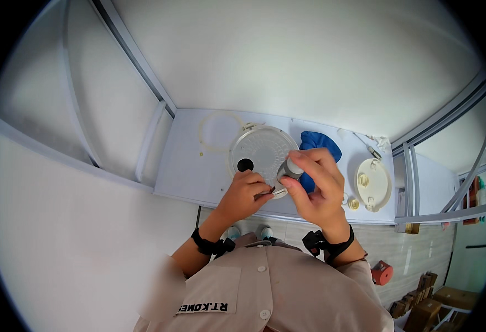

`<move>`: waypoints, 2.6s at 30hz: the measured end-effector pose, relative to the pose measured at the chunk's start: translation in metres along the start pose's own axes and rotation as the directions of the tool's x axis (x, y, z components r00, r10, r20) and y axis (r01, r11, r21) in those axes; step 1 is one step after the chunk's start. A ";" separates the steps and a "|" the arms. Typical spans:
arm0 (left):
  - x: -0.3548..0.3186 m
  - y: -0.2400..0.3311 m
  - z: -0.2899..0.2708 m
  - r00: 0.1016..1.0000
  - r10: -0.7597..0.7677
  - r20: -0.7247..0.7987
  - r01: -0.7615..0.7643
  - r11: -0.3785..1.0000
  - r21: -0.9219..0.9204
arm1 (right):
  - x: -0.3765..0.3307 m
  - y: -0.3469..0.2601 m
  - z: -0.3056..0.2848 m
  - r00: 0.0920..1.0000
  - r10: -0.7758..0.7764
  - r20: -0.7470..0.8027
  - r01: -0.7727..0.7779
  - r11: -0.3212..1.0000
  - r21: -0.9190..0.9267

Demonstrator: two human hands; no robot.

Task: The person wipes a white circular light fixture cover with a blue cloth. They then use a screwdriver to tighten screws on the fixture's internal socket and secure the cover to the main body of the light.

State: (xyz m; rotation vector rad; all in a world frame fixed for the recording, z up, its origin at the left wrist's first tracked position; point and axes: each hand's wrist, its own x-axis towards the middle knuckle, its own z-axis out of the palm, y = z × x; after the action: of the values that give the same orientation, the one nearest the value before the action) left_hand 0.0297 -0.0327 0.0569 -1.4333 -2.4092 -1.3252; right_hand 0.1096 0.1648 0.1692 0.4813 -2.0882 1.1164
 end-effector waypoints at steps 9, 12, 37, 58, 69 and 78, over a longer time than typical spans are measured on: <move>-0.003 -0.007 0.001 1.000 0.005 0.028 -0.005 1.000 0.021 | 0.001 -0.004 -0.004 0.998 -0.056 0.043 0.057 0.998 -0.033; 0.001 -0.001 -0.001 1.000 -0.012 0.021 0.013 0.999 -0.030 | 0.000 -0.004 0.003 0.999 0.038 -0.014 -0.036 0.988 0.150; 0.001 -0.003 0.001 1.000 -0.004 0.003 0.004 1.000 -0.006 | 0.012 -0.007 0.001 0.993 -0.115 0.015 0.115 0.993 0.018; 0.002 0.001 0.002 1.000 -0.017 -0.002 0.017 1.000 0.010 | 0.005 -0.007 0.001 0.999 -0.050 0.007 0.050 0.998 0.040; 0.007 0.005 0.001 0.999 0.017 -0.041 -0.013 0.996 0.091 | 0.006 -0.007 -0.004 0.996 -0.041 0.076 0.042 0.999 -0.005; 0.011 0.009 0.000 0.999 0.000 -0.037 0.004 0.993 0.115 | 0.003 -0.004 0.000 0.998 -0.017 0.053 0.015 0.999 0.047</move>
State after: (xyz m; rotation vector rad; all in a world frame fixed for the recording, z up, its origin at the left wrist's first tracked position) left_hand 0.0304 -0.0230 0.0673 -1.3655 -2.4205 -1.1806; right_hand 0.1102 0.1629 0.1735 0.5546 -2.1044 1.1562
